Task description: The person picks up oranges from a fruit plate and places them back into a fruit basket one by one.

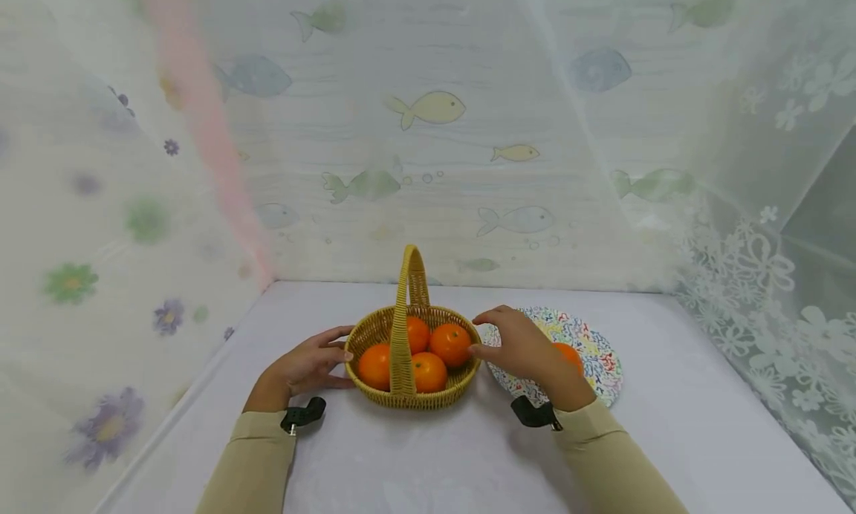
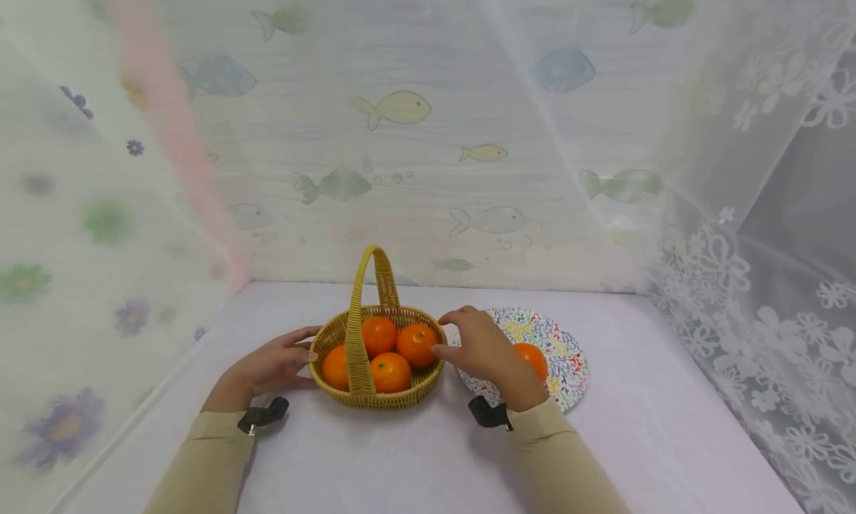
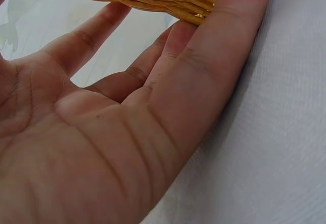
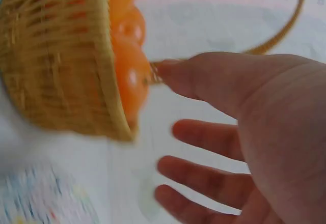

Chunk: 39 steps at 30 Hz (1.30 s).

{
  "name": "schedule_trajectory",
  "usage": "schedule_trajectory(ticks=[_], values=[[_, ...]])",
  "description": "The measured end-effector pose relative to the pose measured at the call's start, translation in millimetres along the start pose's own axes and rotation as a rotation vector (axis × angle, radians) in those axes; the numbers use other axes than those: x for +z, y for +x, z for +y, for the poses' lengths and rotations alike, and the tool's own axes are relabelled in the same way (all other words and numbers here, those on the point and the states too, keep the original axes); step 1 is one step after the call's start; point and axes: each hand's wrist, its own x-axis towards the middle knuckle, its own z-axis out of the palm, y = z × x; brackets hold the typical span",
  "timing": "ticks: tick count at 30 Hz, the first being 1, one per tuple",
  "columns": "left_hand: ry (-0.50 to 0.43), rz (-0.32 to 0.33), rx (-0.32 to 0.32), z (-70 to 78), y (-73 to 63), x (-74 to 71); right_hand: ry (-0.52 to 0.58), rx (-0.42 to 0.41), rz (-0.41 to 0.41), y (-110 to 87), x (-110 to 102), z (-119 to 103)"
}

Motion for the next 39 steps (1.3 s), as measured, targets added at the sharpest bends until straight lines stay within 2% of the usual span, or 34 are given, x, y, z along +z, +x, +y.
schedule_trajectory(ticks=[6,9,13,19,24,39], values=[[-0.033,0.001,-0.006,-0.8,1.7,0.4,-0.075,0.003,-0.082,-15.7,-22,31],[-0.029,0.002,-0.008,-1.7,1.7,1.0,-0.113,0.006,-0.111,-23.3,-26,47],[-0.027,0.010,-0.017,0.0,-0.4,2.3,-0.104,0.040,-0.150,-34.3,-29,60],[-0.015,-0.002,-0.008,3.5,-3.2,4.1,-0.062,0.102,-0.183,-49.4,-32,67],[-0.007,0.002,-0.006,3.4,-4.9,4.3,-0.053,0.136,-0.178,-57.0,-37,72],[-0.009,0.016,-0.009,2.4,-2.4,4.1,-0.064,0.154,-0.146,-70.0,-53,87]])
